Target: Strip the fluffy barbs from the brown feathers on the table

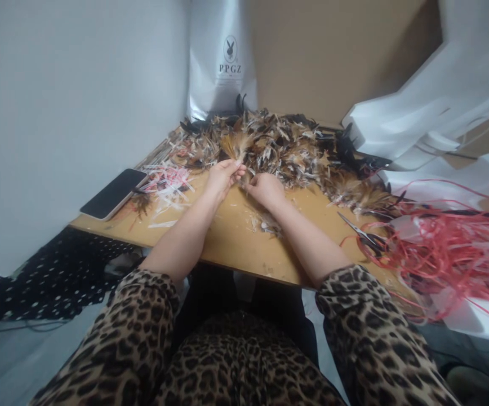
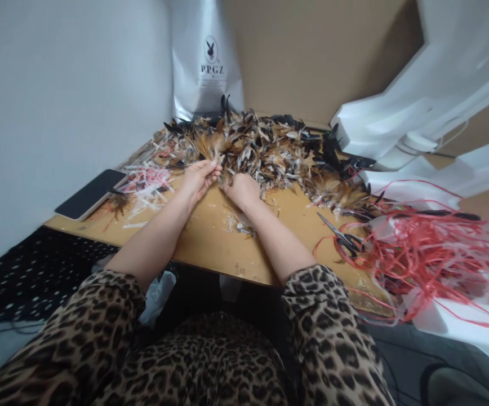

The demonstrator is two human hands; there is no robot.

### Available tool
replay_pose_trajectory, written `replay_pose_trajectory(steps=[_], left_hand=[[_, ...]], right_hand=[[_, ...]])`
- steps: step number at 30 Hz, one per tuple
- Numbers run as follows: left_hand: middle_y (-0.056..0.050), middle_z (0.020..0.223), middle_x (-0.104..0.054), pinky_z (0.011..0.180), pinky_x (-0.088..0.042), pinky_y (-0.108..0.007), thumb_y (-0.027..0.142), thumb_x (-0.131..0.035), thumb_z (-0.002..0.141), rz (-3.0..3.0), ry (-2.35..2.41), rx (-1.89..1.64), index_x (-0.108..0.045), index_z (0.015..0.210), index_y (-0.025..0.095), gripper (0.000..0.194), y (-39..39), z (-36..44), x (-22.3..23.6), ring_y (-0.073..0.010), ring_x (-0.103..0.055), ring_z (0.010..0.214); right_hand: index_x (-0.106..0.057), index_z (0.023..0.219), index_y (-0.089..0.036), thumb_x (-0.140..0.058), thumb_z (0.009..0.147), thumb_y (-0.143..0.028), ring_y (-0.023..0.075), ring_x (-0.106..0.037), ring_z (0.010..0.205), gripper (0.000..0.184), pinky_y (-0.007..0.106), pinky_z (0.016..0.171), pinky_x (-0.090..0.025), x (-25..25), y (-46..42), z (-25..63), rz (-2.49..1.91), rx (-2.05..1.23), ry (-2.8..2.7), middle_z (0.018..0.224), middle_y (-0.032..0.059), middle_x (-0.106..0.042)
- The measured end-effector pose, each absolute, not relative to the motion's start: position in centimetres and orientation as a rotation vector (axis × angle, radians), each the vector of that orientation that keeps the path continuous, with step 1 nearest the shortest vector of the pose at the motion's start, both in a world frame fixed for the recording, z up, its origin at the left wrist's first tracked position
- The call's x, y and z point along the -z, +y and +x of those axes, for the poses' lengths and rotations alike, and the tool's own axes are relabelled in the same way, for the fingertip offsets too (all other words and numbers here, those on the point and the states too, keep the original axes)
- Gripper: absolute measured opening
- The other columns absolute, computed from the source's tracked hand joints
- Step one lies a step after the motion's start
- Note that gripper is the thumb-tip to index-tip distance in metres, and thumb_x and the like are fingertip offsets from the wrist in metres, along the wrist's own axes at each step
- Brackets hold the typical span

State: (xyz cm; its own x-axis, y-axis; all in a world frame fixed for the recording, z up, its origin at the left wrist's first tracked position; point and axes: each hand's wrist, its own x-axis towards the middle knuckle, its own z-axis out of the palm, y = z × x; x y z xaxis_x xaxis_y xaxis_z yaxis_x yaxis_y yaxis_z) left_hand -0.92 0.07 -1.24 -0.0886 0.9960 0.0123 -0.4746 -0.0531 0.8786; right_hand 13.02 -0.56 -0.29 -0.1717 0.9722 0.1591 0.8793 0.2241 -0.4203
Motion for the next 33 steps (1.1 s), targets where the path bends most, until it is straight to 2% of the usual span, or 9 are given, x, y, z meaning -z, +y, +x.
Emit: replay_pose_trajectory(steps=[4, 8, 12, 16, 22, 28, 33], left_hand=[[0.000, 0.068, -0.068, 0.053, -0.044, -0.012, 0.020, -0.068, 0.080, 0.752, 0.900, -1.482, -0.064, 0.074, 0.012, 0.010, 0.1, -1.1, 1.1, -0.0018, -0.058, 0.052], [0.000, 0.071, -0.069, 0.052, -0.044, -0.012, 0.017, -0.065, 0.083, 0.697, 0.855, -1.454, -0.064, 0.078, 0.013, 0.007, 0.1, -1.2, 1.0, -0.0022, -0.059, 0.054], [-0.002, 0.073, -0.070, 0.051, -0.045, -0.013, 0.012, -0.061, 0.084, 0.685, 0.802, -1.381, -0.064, 0.077, 0.011, 0.007, -0.1, -0.8, 1.0, -0.0035, -0.062, 0.056], [-0.006, 0.082, -0.073, 0.053, -0.048, -0.014, 0.010, -0.065, 0.080, 0.756, 0.774, -1.222, -0.066, 0.081, 0.009, 0.002, -0.7, -0.1, 1.1, -0.0067, -0.066, 0.062], [-0.010, 0.089, -0.074, 0.056, -0.050, -0.015, 0.011, -0.067, 0.079, 0.819, 0.774, -1.033, -0.069, 0.083, 0.008, 0.005, -1.6, 0.8, 1.4, -0.0093, -0.069, 0.067], [-0.006, 0.074, -0.070, 0.056, -0.048, -0.012, 0.005, -0.062, 0.081, 0.752, 0.751, -1.062, -0.069, 0.077, 0.007, 0.007, -1.2, 0.7, 1.5, -0.0044, -0.064, 0.058], [-0.005, 0.071, -0.069, 0.055, -0.048, -0.011, 0.004, -0.058, 0.084, 0.698, 0.710, -1.047, -0.067, 0.075, 0.008, 0.013, -1.3, 0.7, 1.3, -0.0032, -0.062, 0.056]], right_hand=[[-0.071, 0.063, -0.022, -0.067, 0.070, -0.031, 0.0190, -0.062, 0.065, 0.012, 0.029, 0.062, -0.042, 1.0, -0.1, 12.9, -1.685, -0.412, -2.026, 0.066, 0.0070, -0.067], [-0.066, 0.058, -0.018, -0.067, 0.064, -0.025, 0.0113, -0.050, 0.050, 0.009, 0.025, 0.053, -0.037, 1.6, 0.2, 14.3, -1.496, -0.791, -1.734, 0.051, -0.0008, -0.058], [-0.059, 0.064, -0.018, -0.072, 0.058, -0.034, 0.0054, -0.033, 0.040, 0.021, 0.021, 0.042, -0.025, 1.3, -0.2, 15.6, -1.185, -1.236, -1.212, 0.045, -0.0074, -0.047], [-0.051, 0.065, -0.020, -0.079, 0.050, -0.038, 0.0023, -0.022, 0.037, 0.037, 0.020, 0.039, -0.012, 0.6, -0.7, 16.2, -1.008, -1.373, -0.958, 0.042, -0.0122, -0.035], [-0.048, 0.065, -0.020, -0.080, 0.053, -0.044, 0.0023, -0.024, 0.036, 0.041, 0.020, 0.038, -0.015, 1.0, -0.7, 15.7, -0.987, -1.342, -0.949, 0.042, -0.0124, -0.034], [-0.056, 0.070, -0.019, -0.080, 0.052, -0.045, 0.0037, -0.033, 0.041, 0.039, 0.020, 0.041, -0.021, 1.6, -0.5, 15.6, -0.903, -1.418, -0.974, 0.047, -0.0096, -0.045], [-0.060, 0.079, -0.019, -0.084, 0.048, -0.043, 0.0045, -0.040, 0.046, 0.046, 0.020, 0.045, -0.027, 1.2, -0.7, 16.1, -0.841, -1.545, -1.032, 0.059, -0.0067, -0.056]])
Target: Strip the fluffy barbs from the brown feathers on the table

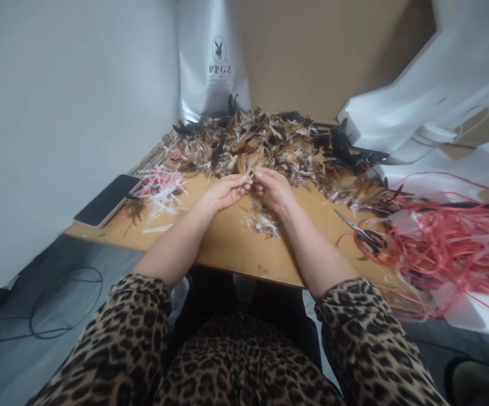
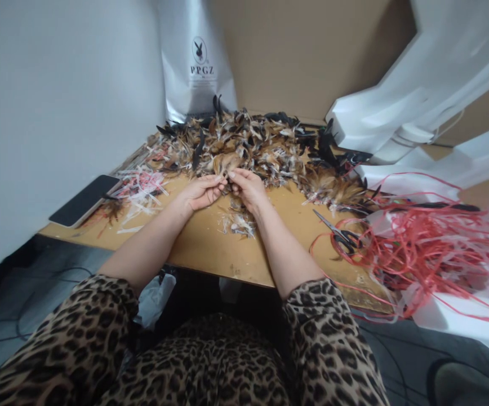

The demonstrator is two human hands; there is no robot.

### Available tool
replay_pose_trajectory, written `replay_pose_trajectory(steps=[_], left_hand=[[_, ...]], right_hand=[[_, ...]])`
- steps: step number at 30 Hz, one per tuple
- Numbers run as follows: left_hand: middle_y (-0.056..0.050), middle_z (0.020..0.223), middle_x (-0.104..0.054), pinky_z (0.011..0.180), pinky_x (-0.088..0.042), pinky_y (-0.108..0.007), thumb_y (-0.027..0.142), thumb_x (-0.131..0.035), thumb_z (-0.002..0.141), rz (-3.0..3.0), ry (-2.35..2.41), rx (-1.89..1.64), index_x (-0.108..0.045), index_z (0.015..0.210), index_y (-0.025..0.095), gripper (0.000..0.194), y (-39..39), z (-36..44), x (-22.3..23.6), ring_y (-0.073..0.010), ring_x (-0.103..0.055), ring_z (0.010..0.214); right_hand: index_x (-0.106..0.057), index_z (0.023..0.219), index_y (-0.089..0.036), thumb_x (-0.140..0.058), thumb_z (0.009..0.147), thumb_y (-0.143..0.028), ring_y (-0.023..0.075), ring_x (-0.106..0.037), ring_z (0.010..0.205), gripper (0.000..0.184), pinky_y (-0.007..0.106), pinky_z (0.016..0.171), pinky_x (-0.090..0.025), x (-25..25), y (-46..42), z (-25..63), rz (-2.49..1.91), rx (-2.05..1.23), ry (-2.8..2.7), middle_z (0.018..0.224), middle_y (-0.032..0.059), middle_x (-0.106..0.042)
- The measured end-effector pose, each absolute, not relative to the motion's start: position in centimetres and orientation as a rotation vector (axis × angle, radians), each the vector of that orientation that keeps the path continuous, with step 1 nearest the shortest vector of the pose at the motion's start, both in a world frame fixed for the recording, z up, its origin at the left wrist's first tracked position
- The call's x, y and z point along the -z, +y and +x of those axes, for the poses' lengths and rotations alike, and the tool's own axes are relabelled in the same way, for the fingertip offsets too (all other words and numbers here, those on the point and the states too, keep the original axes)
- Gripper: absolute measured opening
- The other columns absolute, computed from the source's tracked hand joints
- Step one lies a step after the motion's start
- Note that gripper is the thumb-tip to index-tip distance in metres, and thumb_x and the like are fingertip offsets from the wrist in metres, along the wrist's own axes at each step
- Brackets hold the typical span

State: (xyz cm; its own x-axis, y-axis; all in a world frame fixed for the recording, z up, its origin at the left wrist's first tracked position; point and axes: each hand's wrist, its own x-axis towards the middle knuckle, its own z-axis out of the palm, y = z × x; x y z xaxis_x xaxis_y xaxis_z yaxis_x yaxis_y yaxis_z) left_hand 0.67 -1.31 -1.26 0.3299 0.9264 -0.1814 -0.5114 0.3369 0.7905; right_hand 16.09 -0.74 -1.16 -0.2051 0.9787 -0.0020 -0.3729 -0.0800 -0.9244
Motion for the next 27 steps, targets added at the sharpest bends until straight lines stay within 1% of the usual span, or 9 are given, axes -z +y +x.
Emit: replay_pose_trajectory(steps=[2, 6, 9, 12, 17, 21, 24, 27], left_hand=[[-0.004, 0.071, -0.068, 0.054, -0.048, -0.010, 0.004, -0.056, 0.085, 0.690, 0.690, -1.037, -0.068, 0.076, 0.008, 0.015, -1.39, 0.65, 1.20, -0.0029, -0.061, 0.055], [-0.005, 0.072, -0.069, 0.053, -0.048, -0.011, 0.004, -0.056, 0.085, 0.703, 0.692, -1.038, -0.068, 0.076, 0.007, 0.015, -1.34, 0.61, 1.21, -0.0039, -0.063, 0.056], [-0.007, 0.074, -0.071, 0.052, -0.048, -0.012, 0.006, -0.061, 0.082, 0.725, 0.740, -1.062, -0.068, 0.078, 0.007, 0.009, -1.22, 0.65, 1.30, -0.0056, -0.065, 0.057], [-0.008, 0.075, -0.072, 0.053, -0.050, -0.013, 0.008, -0.066, 0.079, 0.739, 0.780, -1.074, -0.068, 0.079, 0.006, 0.002, -1.23, 0.76, 1.37, -0.0074, -0.066, 0.058], [-0.008, 0.072, -0.071, 0.054, -0.049, -0.013, 0.010, -0.069, 0.078, 0.785, 0.846, -1.059, -0.068, 0.077, 0.007, 0.004, -1.54, 1.02, 1.20, -0.0075, -0.066, 0.059], [-0.007, 0.069, -0.071, 0.054, -0.048, -0.013, 0.012, -0.070, 0.077, 0.838, 0.879, -1.049, -0.068, 0.076, 0.007, 0.005, -1.80, 1.16, 0.96, -0.0064, -0.065, 0.057], [-0.006, 0.068, -0.070, 0.055, -0.048, -0.013, 0.014, -0.072, 0.074, 0.885, 0.897, -1.053, -0.068, 0.074, 0.008, 0.008, -1.88, 1.25, 0.98, -0.0054, -0.063, 0.055], [-0.005, 0.066, -0.069, 0.055, -0.048, -0.014, 0.016, -0.074, 0.073, 0.950, 0.916, -1.068, -0.068, 0.072, 0.008, 0.010, -1.83, 1.33, 1.15, -0.0050, -0.062, 0.054]], right_hand=[[-0.060, 0.075, -0.018, -0.084, 0.048, -0.043, 0.0048, -0.041, 0.046, 0.044, 0.020, 0.046, -0.028, 1.15, -0.80, 16.10, -0.831, -1.548, -1.072, 0.058, -0.0058, -0.057], [-0.058, 0.064, -0.018, -0.084, 0.047, -0.045, 0.0054, -0.039, 0.045, 0.041, 0.021, 0.046, -0.028, 1.38, -0.71, 15.94, -0.872, -1.440, -1.095, 0.050, -0.0061, -0.053], [-0.057, 0.063, -0.018, -0.082, 0.048, -0.048, 0.0057, -0.037, 0.043, 0.041, 0.021, 0.045, -0.026, 1.37, -0.69, 15.88, -0.934, -1.346, -1.107, 0.047, -0.0066, -0.050], [-0.057, 0.063, -0.018, -0.079, 0.053, -0.047, 0.0056, -0.036, 0.044, 0.038, 0.022, 0.046, -0.027, 1.27, -0.75, 15.88, -0.954, -1.271, -1.146, 0.046, -0.0069, -0.048], [-0.058, 0.063, -0.018, -0.074, 0.060, -0.044, 0.0074, -0.043, 0.051, 0.031, 0.022, 0.051, -0.035, 1.35, -0.79, 15.87, -0.993, -1.131, -1.254, 0.053, -0.0049, -0.053], [-0.063, 0.066, -0.017, -0.072, 0.063, -0.038, 0.0089, -0.050, 0.057, 0.023, 0.023, 0.059, -0.040, 1.33, -0.84, 15.94, -1.024, -1.033, -1.327, 0.061, -0.0024, -0.061], [-0.064, 0.066, -0.016, -0.071, 0.065, -0.035, 0.0090, -0.051, 0.057, 0.020, 0.024, 0.062, -0.042, 1.27, -0.90, 16.02, -1.037, -1.007, -1.345, 0.062, -0.0021, -0.063], [-0.065, 0.066, -0.016, -0.071, 0.065, -0.036, 0.0090, -0.051, 0.056, 0.020, 0.024, 0.061, -0.042, 1.31, -0.94, 16.04, -1.031, -1.028, -1.347, 0.061, -0.0022, -0.063]])
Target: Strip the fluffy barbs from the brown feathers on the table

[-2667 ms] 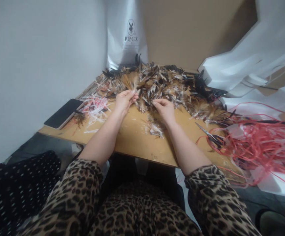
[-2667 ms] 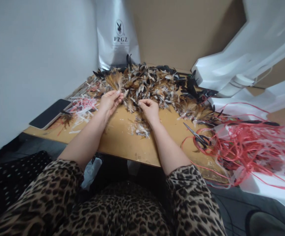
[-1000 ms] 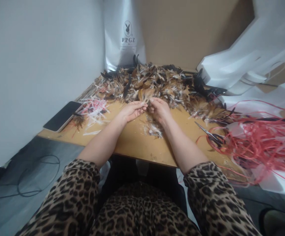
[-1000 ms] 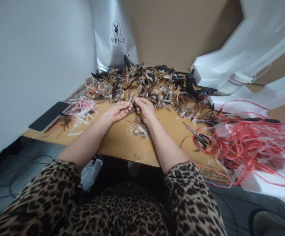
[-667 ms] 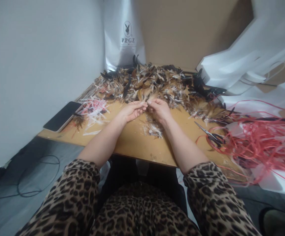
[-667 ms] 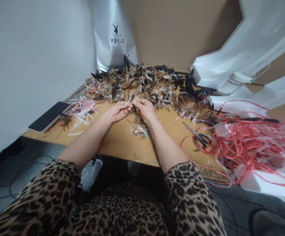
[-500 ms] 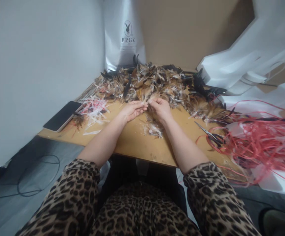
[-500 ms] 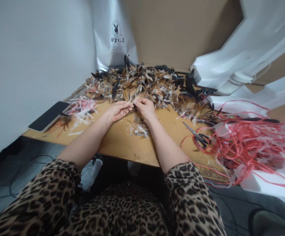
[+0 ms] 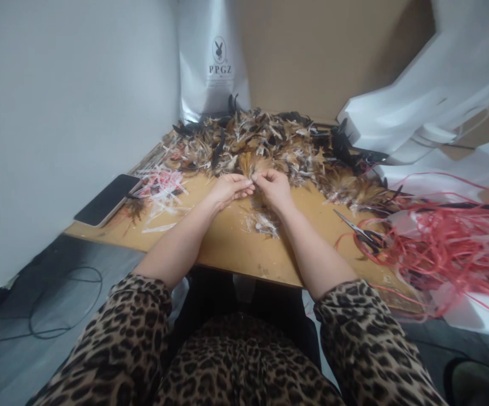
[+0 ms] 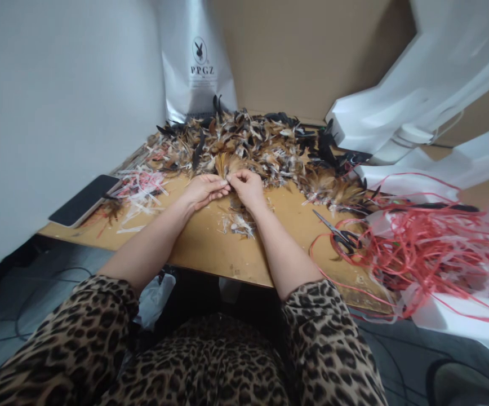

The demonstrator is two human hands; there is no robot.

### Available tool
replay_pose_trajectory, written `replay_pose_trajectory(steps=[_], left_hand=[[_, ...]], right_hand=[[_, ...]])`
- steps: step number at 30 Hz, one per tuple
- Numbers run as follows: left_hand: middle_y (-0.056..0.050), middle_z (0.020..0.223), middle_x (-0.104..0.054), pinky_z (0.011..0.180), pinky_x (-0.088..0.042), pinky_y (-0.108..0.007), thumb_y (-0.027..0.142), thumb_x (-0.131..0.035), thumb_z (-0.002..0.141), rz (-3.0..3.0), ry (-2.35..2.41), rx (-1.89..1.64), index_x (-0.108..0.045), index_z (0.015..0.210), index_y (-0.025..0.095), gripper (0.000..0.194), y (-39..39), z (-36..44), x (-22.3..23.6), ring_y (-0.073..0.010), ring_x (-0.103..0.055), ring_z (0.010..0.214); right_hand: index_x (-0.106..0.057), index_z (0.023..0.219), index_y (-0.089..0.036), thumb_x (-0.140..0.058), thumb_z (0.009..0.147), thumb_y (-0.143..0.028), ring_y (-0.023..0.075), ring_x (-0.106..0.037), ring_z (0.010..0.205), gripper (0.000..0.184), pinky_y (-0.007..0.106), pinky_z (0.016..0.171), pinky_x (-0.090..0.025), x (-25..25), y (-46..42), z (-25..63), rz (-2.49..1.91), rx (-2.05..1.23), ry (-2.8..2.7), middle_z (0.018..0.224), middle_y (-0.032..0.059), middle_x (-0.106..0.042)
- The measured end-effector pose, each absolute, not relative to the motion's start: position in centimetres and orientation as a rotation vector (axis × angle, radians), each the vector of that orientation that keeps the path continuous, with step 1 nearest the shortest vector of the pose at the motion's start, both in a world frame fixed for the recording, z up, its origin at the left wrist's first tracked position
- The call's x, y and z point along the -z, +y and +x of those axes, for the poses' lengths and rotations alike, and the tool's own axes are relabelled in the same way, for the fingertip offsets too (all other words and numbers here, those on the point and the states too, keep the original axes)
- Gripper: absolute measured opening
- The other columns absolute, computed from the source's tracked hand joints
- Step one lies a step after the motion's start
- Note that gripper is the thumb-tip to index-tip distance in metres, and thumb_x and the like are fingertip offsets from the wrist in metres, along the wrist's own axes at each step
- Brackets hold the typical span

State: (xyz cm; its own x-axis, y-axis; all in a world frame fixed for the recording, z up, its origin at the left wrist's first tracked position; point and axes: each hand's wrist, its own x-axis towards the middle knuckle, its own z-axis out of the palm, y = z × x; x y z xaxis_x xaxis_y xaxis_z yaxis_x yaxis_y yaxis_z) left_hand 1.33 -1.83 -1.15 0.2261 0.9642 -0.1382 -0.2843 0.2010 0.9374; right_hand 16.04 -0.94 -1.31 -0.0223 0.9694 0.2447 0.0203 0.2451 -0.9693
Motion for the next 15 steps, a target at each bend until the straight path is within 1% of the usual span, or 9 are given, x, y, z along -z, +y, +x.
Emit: replay_pose_trajectory(steps=[5, 8, 15], left_hand=[[-0.006, 0.066, -0.070, 0.055, -0.048, -0.015, 0.017, -0.074, 0.072, 1.020, 0.944, -1.111, -0.067, 0.070, 0.009, 0.011, -1.74, 1.48, 1.26, -0.0059, -0.062, 0.054], [-0.006, 0.066, -0.070, 0.055, -0.048, -0.015, 0.017, -0.073, 0.073, 1.035, 0.948, -1.097, -0.067, 0.070, 0.009, 0.010, -1.68, 1.47, 1.35, -0.0066, -0.064, 0.055], [-0.009, 0.076, -0.073, 0.055, -0.049, -0.016, 0.024, -0.074, 0.073, 1.122, 0.961, -1.044, -0.068, 0.074, 0.009, 0.017, -1.50, 1.20, 1.88, -0.0091, -0.067, 0.061]], right_hand=[[-0.064, 0.066, -0.017, -0.073, 0.064, -0.038, 0.0092, -0.053, 0.056, 0.023, 0.024, 0.061, -0.043, 1.41, -1.00, 15.84, -0.994, -1.102, -1.296, 0.061, -0.0017, -0.065], [-0.063, 0.065, -0.017, -0.075, 0.062, -0.038, 0.0094, -0.053, 0.056, 0.024, 0.024, 0.059, -0.043, 1.33, -1.06, 15.76, -1.016, -1.094, -1.285, 0.061, -0.0018, -0.064], [-0.062, 0.063, -0.016, -0.075, 0.059, -0.036, 0.0085, -0.050, 0.056, 0.024, 0.024, 0.059, -0.041, 1.27, -0.95, 15.82, -1.042, -1.072, -1.281, 0.060, -0.0031, -0.061]])
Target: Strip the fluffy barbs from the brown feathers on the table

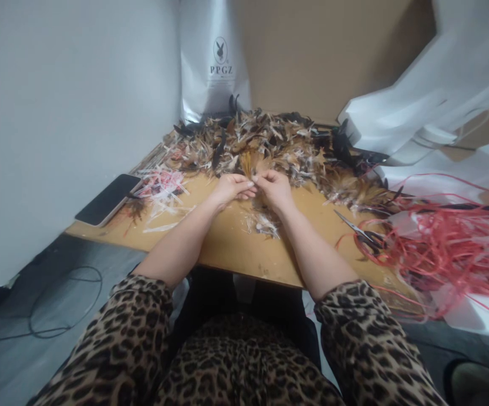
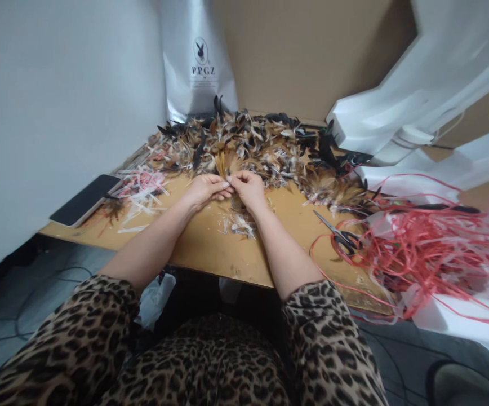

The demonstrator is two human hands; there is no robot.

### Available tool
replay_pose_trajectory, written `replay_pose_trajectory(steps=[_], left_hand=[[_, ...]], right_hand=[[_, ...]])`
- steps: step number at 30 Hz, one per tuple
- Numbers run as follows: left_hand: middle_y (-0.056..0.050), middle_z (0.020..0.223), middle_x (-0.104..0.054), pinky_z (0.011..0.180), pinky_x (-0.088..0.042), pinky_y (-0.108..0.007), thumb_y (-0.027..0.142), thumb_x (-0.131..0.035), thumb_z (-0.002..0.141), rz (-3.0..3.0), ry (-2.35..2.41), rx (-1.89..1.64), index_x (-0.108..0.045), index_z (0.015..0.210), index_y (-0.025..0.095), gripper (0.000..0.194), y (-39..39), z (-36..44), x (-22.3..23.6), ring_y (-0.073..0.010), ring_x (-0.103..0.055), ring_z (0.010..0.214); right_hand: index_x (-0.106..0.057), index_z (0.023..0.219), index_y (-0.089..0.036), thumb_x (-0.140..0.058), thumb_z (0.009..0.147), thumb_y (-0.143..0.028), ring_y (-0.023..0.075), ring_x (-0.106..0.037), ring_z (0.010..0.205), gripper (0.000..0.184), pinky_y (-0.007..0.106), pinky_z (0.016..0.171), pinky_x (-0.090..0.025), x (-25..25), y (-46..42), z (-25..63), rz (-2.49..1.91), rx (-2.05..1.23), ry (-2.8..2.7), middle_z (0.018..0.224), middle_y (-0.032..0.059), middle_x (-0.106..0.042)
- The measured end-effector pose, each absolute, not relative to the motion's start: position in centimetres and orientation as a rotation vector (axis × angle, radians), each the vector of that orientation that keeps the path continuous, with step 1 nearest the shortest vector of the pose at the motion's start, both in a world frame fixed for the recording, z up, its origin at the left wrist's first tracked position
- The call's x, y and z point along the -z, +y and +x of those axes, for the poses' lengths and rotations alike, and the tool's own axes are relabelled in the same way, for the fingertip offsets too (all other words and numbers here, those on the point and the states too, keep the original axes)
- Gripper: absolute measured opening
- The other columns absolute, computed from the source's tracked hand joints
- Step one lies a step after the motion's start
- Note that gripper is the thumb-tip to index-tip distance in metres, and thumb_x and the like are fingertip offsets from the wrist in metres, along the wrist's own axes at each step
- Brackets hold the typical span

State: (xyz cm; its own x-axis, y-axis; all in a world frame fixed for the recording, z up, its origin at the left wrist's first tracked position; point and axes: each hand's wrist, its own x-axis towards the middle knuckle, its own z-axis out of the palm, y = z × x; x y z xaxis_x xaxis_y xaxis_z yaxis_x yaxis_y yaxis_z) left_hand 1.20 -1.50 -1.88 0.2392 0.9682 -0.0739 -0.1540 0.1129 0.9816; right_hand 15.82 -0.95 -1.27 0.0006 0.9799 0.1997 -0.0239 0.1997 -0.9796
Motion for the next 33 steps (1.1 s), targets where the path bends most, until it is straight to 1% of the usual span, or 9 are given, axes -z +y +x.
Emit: replay_pose_trajectory(steps=[6, 9, 11, 15, 19, 24, 28, 31, 33], left_hand=[[-0.007, 0.070, -0.071, 0.050, -0.046, -0.016, 0.023, -0.073, 0.074, 1.161, 0.992, -1.065, -0.067, 0.072, 0.009, 0.015, -1.6, 1.2, 1.6, -0.0080, -0.064, 0.054], [-0.005, 0.066, -0.070, 0.052, -0.046, -0.015, 0.020, -0.073, 0.074, 1.103, 0.987, -1.164, -0.067, 0.070, 0.008, 0.014, -1.2, 0.8, 1.2, -0.0059, -0.061, 0.052], [-0.005, 0.065, -0.069, 0.054, -0.047, -0.015, 0.019, -0.073, 0.074, 1.009, 0.983, -1.263, -0.065, 0.070, 0.009, 0.014, -0.9, 0.4, 1.0, -0.0047, -0.060, 0.051], [-0.003, 0.065, -0.069, 0.056, -0.046, -0.013, 0.016, -0.072, 0.075, 0.851, 0.912, -1.408, -0.063, 0.070, 0.009, 0.013, -0.5, -0.2, 0.5, -0.0033, -0.060, 0.053], [-0.003, 0.064, -0.068, 0.055, -0.046, -0.013, 0.014, -0.072, 0.075, 0.809, 0.896, -1.398, -0.061, 0.070, 0.009, 0.013, -0.6, -0.2, 0.4, -0.0036, -0.060, 0.053], [-0.004, 0.064, -0.068, 0.055, -0.047, -0.013, 0.015, -0.073, 0.075, 0.811, 0.910, -1.405, -0.060, 0.069, 0.009, 0.015, -0.7, 0.0, 0.5, -0.0038, -0.060, 0.052], [-0.003, 0.063, -0.068, 0.054, -0.047, -0.013, 0.013, -0.069, 0.078, 0.808, 0.906, -1.417, -0.060, 0.068, 0.009, 0.014, -0.5, -0.1, 0.6, -0.0038, -0.060, 0.051], [-0.003, 0.063, -0.068, 0.054, -0.047, -0.013, 0.014, -0.071, 0.077, 0.804, 0.902, -1.422, -0.060, 0.068, 0.009, 0.015, -0.4, -0.2, 0.7, -0.0039, -0.060, 0.051], [-0.003, 0.064, -0.068, 0.054, -0.046, -0.013, 0.016, -0.071, 0.076, 0.801, 0.900, -1.427, -0.061, 0.069, 0.009, 0.014, -0.3, -0.2, 0.9, -0.0038, -0.060, 0.051]], right_hand=[[-0.063, 0.065, -0.016, -0.076, 0.057, -0.037, 0.0075, -0.049, 0.057, 0.026, 0.023, 0.061, -0.040, 1.6, -0.8, 15.7, -1.015, -1.136, -1.239, 0.062, -0.0033, -0.061], [-0.066, 0.071, -0.015, -0.073, 0.061, -0.038, 0.0072, -0.046, 0.054, 0.026, 0.023, 0.058, -0.039, 1.9, -0.6, 15.8, -1.011, -1.144, -1.239, 0.060, -0.0038, -0.060], [-0.068, 0.074, -0.015, -0.070, 0.065, -0.038, 0.0077, -0.045, 0.053, 0.025, 0.023, 0.058, -0.039, 2.1, -0.4, 16.0, -1.042, -1.089, -1.283, 0.059, -0.0038, -0.059], [-0.069, 0.075, -0.015, -0.063, 0.071, -0.030, 0.0119, -0.054, 0.064, 0.017, 0.026, 0.068, -0.044, 2.9, 0.0, 16.4, -1.177, -0.801, -1.528, 0.069, 0.0003, -0.066], [-0.071, 0.081, -0.018, -0.059, 0.077, -0.028, 0.0168, -0.059, 0.079, 0.016, 0.030, 0.078, -0.044, 3.0, -0.5, 16.3, -1.305, -0.472, -1.924, 0.084, 0.0040, -0.069], [-0.071, 0.090, -0.021, -0.058, 0.080, -0.035, 0.0201, -0.061, 0.085, 0.021, 0.030, 0.075, -0.043, 2.2, -1.9, 15.2, -1.493, -0.213, -2.241, 0.094, 0.0073, -0.068], [-0.072, 0.092, -0.018, -0.049, 0.086, -0.031, 0.0229, -0.063, 0.085, 0.027, 0.031, 0.071, -0.042, 2.1, -1.8, 14.9, -1.662, -0.053, -2.296, 0.099, 0.0124, -0.069], [-0.073, 0.087, -0.017, -0.049, 0.084, -0.027, 0.0225, -0.062, 0.081, 0.026, 0.031, 0.070, -0.042, 2.3, -1.1, 15.7, -1.713, -0.132, -2.194, 0.092, 0.0123, -0.071], [-0.073, 0.080, -0.016, -0.054, 0.079, -0.027, 0.0190, -0.060, 0.072, 0.022, 0.030, 0.067, -0.041, 2.2, -0.6, 16.4, -1.687, -0.350, -2.042, 0.079, 0.0095, -0.070]])
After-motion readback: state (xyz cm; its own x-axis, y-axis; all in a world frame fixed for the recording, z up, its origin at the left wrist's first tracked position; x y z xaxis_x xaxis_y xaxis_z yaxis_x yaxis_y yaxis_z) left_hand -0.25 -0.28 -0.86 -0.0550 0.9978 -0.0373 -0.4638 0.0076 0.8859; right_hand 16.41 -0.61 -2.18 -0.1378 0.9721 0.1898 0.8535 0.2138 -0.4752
